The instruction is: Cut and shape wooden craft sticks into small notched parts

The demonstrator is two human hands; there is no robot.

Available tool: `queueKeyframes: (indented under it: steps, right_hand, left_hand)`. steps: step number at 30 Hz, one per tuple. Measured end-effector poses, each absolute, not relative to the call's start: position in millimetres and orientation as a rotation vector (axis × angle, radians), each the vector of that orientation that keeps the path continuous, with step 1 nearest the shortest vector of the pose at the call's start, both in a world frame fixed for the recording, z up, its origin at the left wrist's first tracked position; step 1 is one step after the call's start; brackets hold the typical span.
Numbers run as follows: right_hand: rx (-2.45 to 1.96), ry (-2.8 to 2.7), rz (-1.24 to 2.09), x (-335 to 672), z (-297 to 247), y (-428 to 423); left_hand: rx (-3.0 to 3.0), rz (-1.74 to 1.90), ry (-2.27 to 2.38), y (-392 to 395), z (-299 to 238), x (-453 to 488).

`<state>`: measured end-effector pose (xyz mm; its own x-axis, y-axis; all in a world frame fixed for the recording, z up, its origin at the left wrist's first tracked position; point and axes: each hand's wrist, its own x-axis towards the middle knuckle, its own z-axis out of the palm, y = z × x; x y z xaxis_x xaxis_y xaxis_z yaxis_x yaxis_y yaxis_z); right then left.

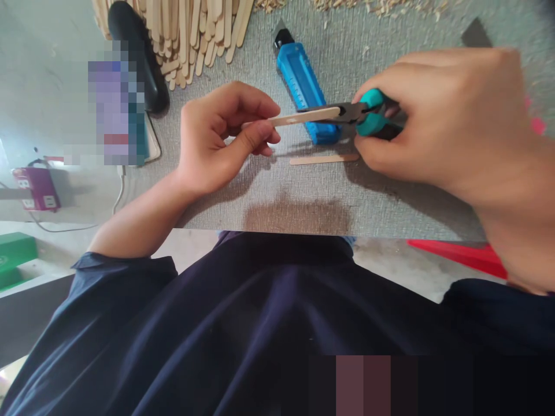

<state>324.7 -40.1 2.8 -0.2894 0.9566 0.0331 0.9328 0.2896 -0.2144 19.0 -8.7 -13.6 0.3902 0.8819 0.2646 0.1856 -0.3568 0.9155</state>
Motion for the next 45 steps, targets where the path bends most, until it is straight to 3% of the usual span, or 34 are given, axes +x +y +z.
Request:
queueKeyframes:
  steps: [5, 10, 22, 45]
  right_hand:
    - [-1.894, -2.278, 0.291, 324, 2, -40]
    - [-1.967, -2.232, 0.218, 320, 2, -40]
    - [-2.076, -2.354, 0.170, 294, 15, -47]
    - [-2.006, -2.538, 0.040, 303, 8, -47]
  left_hand:
    - [1.776, 1.037, 1.116, -6, -20, 23]
    - [1.780, 1.197, 1.010, -7, -22, 28]
    - [1.915, 1.068, 1.163, -22, -29, 27]
    - [2.172, 1.027, 0.966, -20, -20, 20]
